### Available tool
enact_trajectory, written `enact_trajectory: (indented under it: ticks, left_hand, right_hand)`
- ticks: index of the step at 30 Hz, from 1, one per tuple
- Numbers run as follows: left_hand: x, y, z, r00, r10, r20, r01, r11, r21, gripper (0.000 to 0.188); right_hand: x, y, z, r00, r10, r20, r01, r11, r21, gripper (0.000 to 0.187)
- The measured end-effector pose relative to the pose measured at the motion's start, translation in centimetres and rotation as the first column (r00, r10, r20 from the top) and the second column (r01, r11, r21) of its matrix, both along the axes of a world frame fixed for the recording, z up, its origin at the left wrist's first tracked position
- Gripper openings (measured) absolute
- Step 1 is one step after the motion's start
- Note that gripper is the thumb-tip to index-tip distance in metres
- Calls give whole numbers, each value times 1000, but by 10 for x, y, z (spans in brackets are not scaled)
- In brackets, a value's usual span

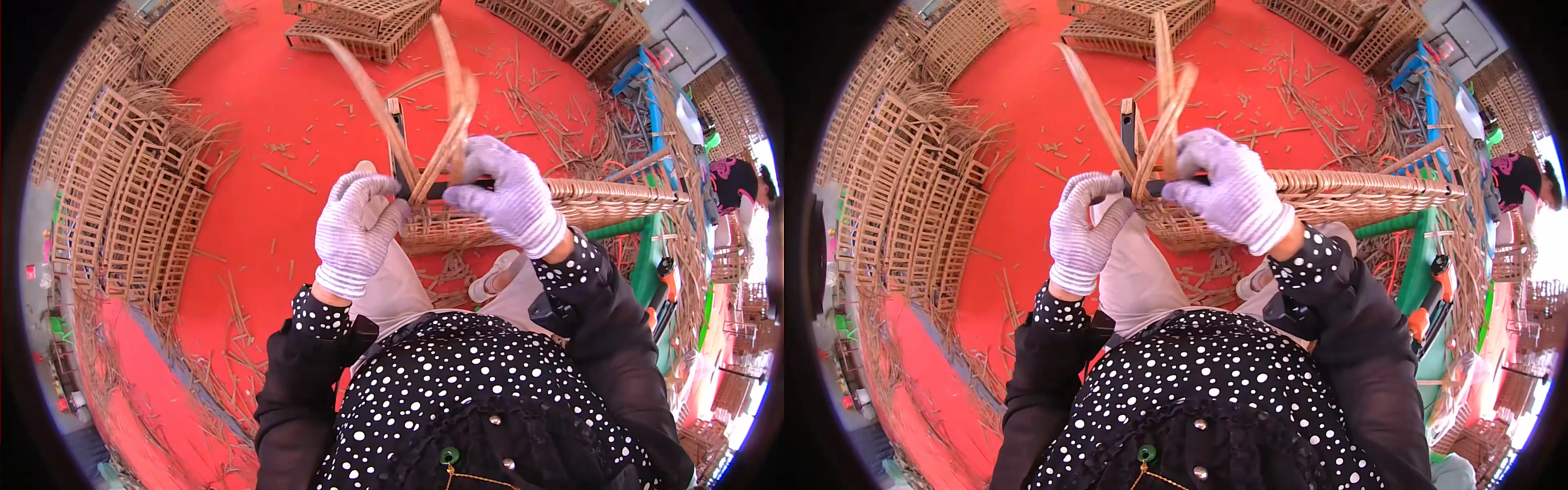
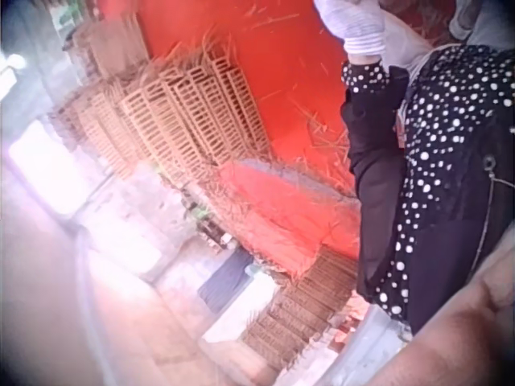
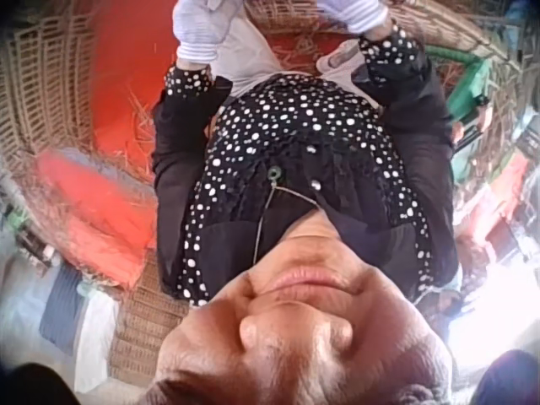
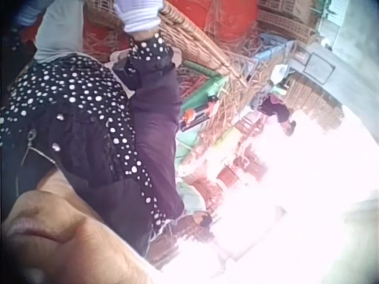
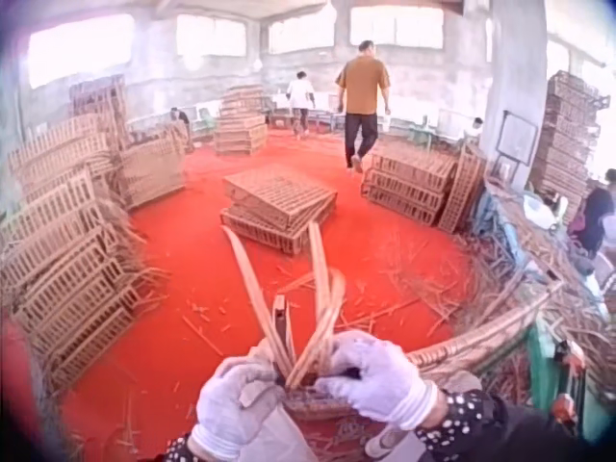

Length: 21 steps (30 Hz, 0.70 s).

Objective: The recorder is weaving and fastening wooden slats to assemble a crate or furniture piece.

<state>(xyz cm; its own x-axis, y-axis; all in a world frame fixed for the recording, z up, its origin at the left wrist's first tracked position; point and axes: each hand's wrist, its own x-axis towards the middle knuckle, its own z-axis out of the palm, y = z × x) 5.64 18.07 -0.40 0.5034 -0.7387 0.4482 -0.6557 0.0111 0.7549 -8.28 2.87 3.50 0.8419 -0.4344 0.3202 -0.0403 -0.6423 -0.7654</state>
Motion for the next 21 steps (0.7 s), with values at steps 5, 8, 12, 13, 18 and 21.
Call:
enact_trajectory:
  ticks: [5,8,12,13,18,21]
  left_hand:
    - [-5,-8,14,980,-21,200,19,1000,10,34]
    - [-11,-15,3,989,18,144,-6,996,-86,22]
    - [-10,-8,-10,830,19,-557,-170,961,-220,12]
    - [7,3,-17,843,64,-535,-216,950,-226,12]
    - [25,29,-18,239,-58,-969,241,971,1,41]
    - [-7,26,15,148,-322,-935,286,919,-271,34]
  right_hand:
    - [-13,8,-8,988,-155,-21,152,922,356,16]
    - [-8,14,-6,992,-102,81,38,820,570,15]
    - [-8,12,-10,943,-155,294,-75,762,643,14]
    - [-6,19,2,944,-199,265,-55,693,719,10]
    - [-57,-7,-7,830,-250,499,-201,700,685,16]
    - [-68,-2,-8,775,-293,560,-347,543,765,16]
